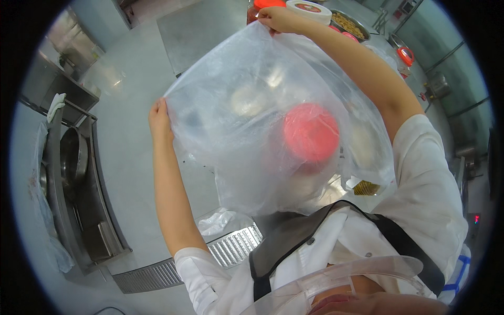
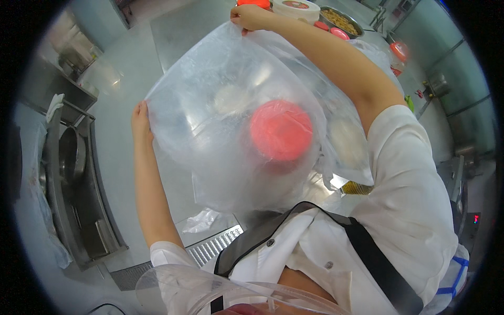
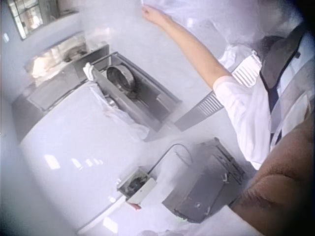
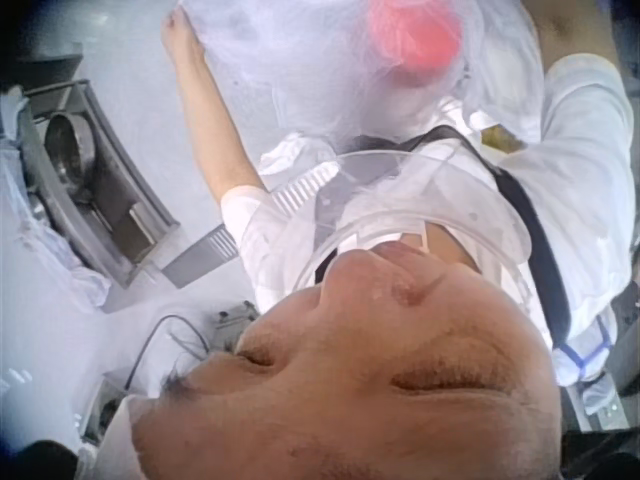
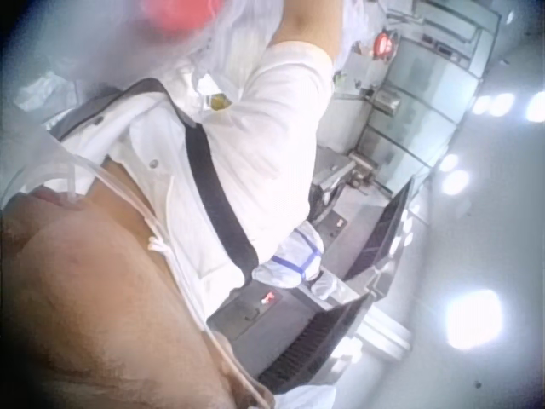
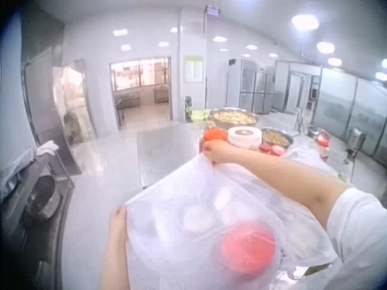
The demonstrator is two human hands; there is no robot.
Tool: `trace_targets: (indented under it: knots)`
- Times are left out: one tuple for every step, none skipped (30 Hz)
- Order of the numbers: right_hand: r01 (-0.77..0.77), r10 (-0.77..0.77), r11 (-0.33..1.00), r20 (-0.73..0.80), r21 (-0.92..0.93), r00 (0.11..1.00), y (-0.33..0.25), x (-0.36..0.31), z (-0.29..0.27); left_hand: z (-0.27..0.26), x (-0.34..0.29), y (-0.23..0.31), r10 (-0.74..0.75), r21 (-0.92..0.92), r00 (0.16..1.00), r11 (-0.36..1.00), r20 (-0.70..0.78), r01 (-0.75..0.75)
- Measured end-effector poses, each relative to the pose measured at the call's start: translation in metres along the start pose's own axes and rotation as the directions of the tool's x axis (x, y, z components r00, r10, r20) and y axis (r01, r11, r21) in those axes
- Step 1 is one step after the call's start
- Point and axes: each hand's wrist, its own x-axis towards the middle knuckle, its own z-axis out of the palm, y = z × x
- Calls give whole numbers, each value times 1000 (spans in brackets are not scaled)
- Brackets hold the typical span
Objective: The person opens a refrigerator door, removes a plastic strip, and uses scissors to cut it. Then they walk to a stainless steel counter and wipe the surface with a green cloth, moving around containers and bowls.
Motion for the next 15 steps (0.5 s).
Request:
trace_targets:
  knots:
    - [18,-16,1000,-103,12,995,2,12,1,4,17,0,114,147,993,983,-40,-107]
    - [123,-139,987,-166,-102,976,12,24,5,7,35,-5,234,294,970,934,-70,-204]
    - [223,-268,950,-207,-219,941,30,43,19,4,53,-16,349,439,933,855,-92,-277]
    - [313,-401,888,-235,-338,885,41,57,26,4,69,-29,437,589,898,740,-52,-326]
    - [323,-408,884,-217,-339,887,40,59,36,-2,83,-41,517,736,856,584,-12,-342]
    - [297,-373,896,-197,-329,906,48,59,41,6,89,-48,418,722,907,644,-55,-253]
    - [274,-369,893,-233,-358,899,42,54,51,5,92,-56,455,725,889,629,-52,-280]
    - [259,-348,913,-270,-316,898,69,51,52,30,93,-63,468,794,882,558,-61,-241]
    - [260,-345,918,-281,-299,895,94,46,52,52,91,-68,380,767,921,616,-89,-179]
    - [237,-339,911,-281,-338,898,99,40,60,60,95,-78,319,764,941,633,-111,-125]
    - [214,-321,907,-267,-361,909,104,41,67,60,98,-84,295,769,948,632,-123,-97]
    - [187,-300,901,-253,-391,920,106,44,72,59,100,-89,268,770,954,634,-132,-71]
    - [172,-284,897,-234,-406,930,100,45,81,55,101,-97,282,783,949,618,-144,-65]
    - [153,-264,893,-218,-423,939,96,46,88,51,104,-104,295,796,943,602,-152,-59]
    - [149,-258,883,-195,-444,946,96,44,96,49,105,-116,295,808,942,587,-159,-47]
